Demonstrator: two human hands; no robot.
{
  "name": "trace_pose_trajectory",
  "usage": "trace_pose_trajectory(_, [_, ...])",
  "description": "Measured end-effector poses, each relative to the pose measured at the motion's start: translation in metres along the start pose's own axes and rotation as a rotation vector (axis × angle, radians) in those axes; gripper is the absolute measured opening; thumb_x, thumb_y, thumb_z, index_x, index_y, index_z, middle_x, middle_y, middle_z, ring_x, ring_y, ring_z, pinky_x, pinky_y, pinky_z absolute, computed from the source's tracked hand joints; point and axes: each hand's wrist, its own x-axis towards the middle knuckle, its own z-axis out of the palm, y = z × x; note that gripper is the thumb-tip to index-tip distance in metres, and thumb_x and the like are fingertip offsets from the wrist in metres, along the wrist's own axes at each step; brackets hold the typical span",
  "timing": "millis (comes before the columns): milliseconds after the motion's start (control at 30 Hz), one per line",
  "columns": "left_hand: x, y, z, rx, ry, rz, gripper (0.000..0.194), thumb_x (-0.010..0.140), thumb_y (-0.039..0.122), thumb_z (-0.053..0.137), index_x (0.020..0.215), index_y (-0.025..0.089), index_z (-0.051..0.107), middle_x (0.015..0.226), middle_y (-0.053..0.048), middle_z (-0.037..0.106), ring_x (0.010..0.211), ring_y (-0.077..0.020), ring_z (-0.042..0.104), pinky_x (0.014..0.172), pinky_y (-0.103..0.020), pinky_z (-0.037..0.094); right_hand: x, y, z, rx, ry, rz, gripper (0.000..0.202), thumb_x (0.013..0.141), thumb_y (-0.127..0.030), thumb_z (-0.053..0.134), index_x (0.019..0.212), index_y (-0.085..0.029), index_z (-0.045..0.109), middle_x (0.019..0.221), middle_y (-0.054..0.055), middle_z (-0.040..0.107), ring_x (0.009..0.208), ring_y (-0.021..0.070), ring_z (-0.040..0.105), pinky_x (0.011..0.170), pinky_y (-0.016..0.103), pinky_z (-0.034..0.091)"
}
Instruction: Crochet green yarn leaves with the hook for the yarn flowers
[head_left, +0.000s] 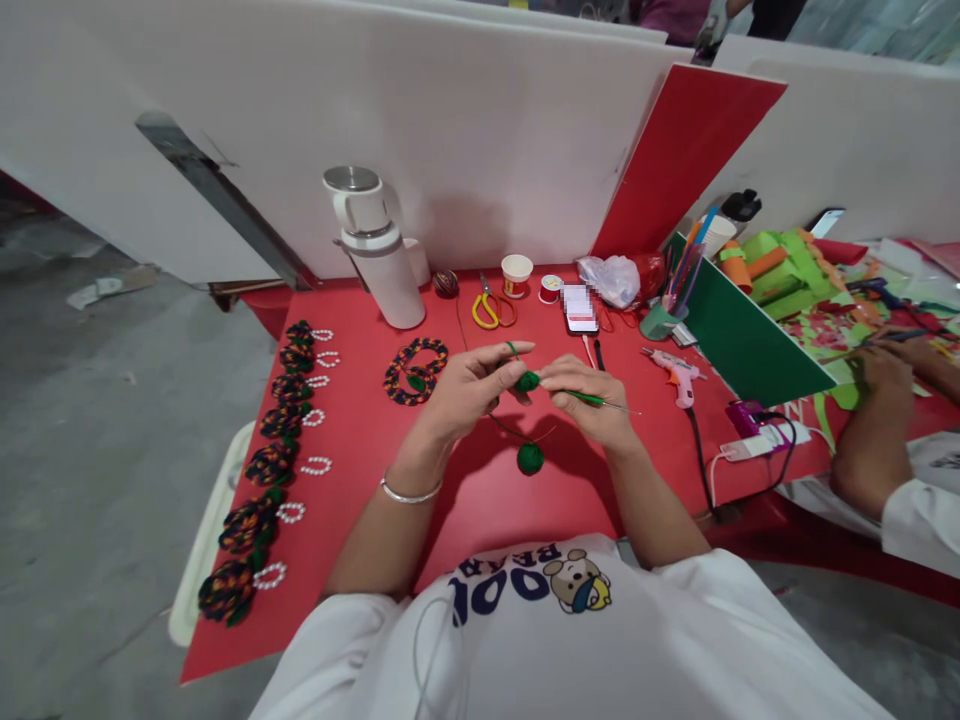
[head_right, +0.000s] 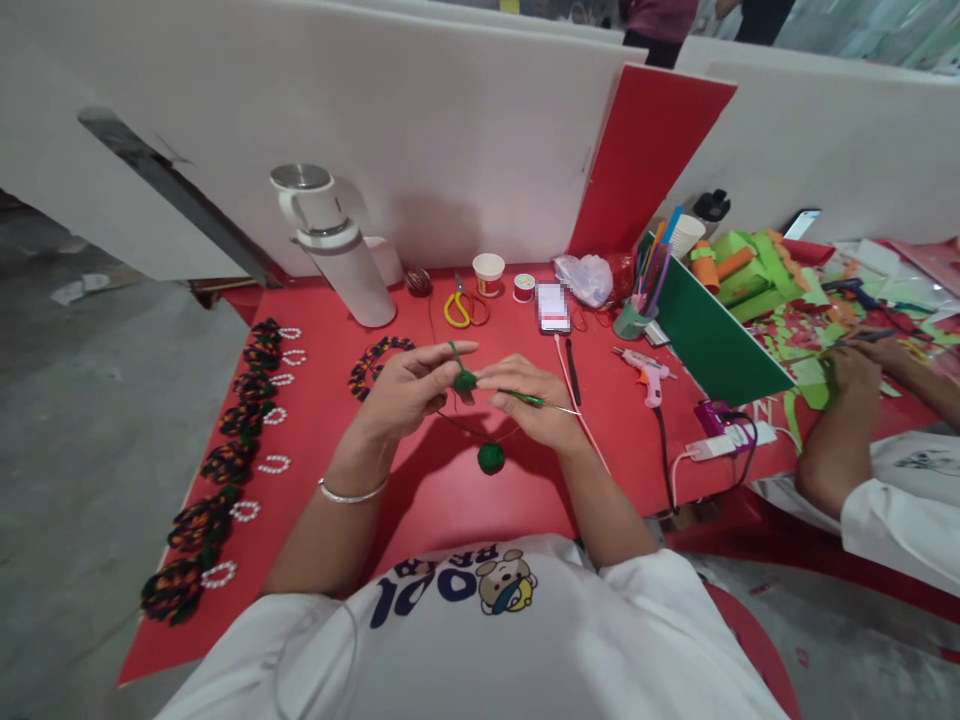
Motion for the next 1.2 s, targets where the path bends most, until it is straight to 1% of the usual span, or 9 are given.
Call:
trace_pose_trajectory(133, [0.001,-0.005,0.005,0.058,0.067,0.109,0.06,0.062,0.021,0.094,0.118,0.016,0.077,0.074,0.001,0.068,0.07,-0.013,0.068,0.068,-0.024,0.056,0.002,-0.003,0.0,0.032,0.002,0.003,0.019,0.095,-0.042,0.069,0.109,-0.034,0.079,0.107,0.005,0.081,0.102,0.023,0.074,0.096,0.048,0.06])
trace_pose_trajectory(200, [0.001,-0.007,0.009,0.134,0.144,0.17,0.058,0.063,0.017,0.091,0.119,0.017,0.077,0.073,0.002,0.068,0.07,-0.0116,0.066,0.066,-0.022,0.053,0.003,-0.005,0.002,0.054,0.031,0.015,0.017,0.094,-0.038,0.071,0.108,-0.034,0.08,0.106,0.004,0.081,0.102,0.0218,0.074,0.095,0.046,0.06])
trace_pose_trajectory(267, [0.001,-0.008,0.013,0.17,0.209,0.199,0.058,0.064,0.018,0.089,0.121,0.017,0.076,0.073,0.002,0.07,0.069,-0.0113,0.066,0.063,-0.021,0.051,0.002,-0.006,0.005,0.053,0.086,0.054,0.017,0.093,-0.038,0.072,0.108,-0.033,0.08,0.107,0.004,0.08,0.102,0.0207,0.073,0.095,0.043,0.061])
trace_pose_trajectory(333, [0.0,-0.009,0.016,0.137,0.211,0.184,0.061,0.067,0.022,0.089,0.125,0.016,0.074,0.075,0.0,0.073,0.07,-0.0125,0.067,0.067,-0.023,0.053,0.001,-0.005,0.009,0.045,0.15,0.111,0.019,0.092,-0.041,0.073,0.107,-0.032,0.081,0.106,0.005,0.078,0.1,0.0195,0.073,0.09,0.04,0.063])
trace_pose_trajectory(500, [-0.001,-0.011,0.019,0.05,0.202,0.151,0.067,0.067,0.03,0.092,0.129,0.013,0.072,0.078,-0.003,0.077,0.071,-0.0145,0.069,0.073,-0.028,0.056,-0.004,-0.004,0.021,0.148,0.242,0.196,0.019,0.09,-0.04,0.076,0.104,-0.03,0.082,0.099,0.003,0.072,0.067,0.0097,0.066,0.06,0.027,0.061])
trace_pose_trajectory(600, [0.0,-0.012,0.022,0.066,0.261,0.16,0.066,0.066,0.03,0.092,0.128,0.015,0.072,0.076,-0.002,0.076,0.07,-0.0139,0.069,0.07,-0.026,0.055,-0.005,-0.006,0.025,0.196,0.27,0.228,0.018,0.089,-0.038,0.077,0.105,-0.03,0.081,0.104,0.003,0.07,0.067,0.0087,0.066,0.053,0.024,0.059])
trace_pose_trajectory(700, [0.0,-0.014,0.022,0.034,0.235,0.138,0.064,0.066,0.031,0.092,0.125,0.014,0.073,0.075,-0.002,0.075,0.071,-0.0142,0.069,0.074,-0.028,0.057,-0.007,-0.005,0.024,0.173,0.288,0.234,0.015,0.088,-0.034,0.078,0.102,-0.031,0.082,0.103,0.003,0.071,0.074,0.0112,0.069,0.059,0.025,0.062])
trace_pose_trajectory(900, [0.003,-0.016,0.018,0.0,0.247,0.159,0.05,0.069,0.031,0.09,0.114,0.015,0.078,0.074,0.0,0.071,0.071,-0.013,0.067,0.074,-0.028,0.058,-0.007,-0.002,0.017,0.068,0.259,0.172,0.014,0.088,-0.03,0.079,0.1,-0.033,0.083,0.101,0.002,0.075,0.094,0.0168,0.073,0.086,0.035,0.066])
trace_pose_trajectory(1200, [0.001,-0.011,0.016,0.115,0.277,0.167,0.048,0.07,0.018,0.08,0.118,0.015,0.077,0.067,0.001,0.07,0.065,-0.0119,0.063,0.068,-0.025,0.052,-0.006,-0.006,0.014,0.01,0.26,0.138,0.015,0.086,-0.026,0.08,0.099,-0.033,0.083,0.096,0.002,0.077,0.088,0.016,0.075,0.083,0.034,0.066])
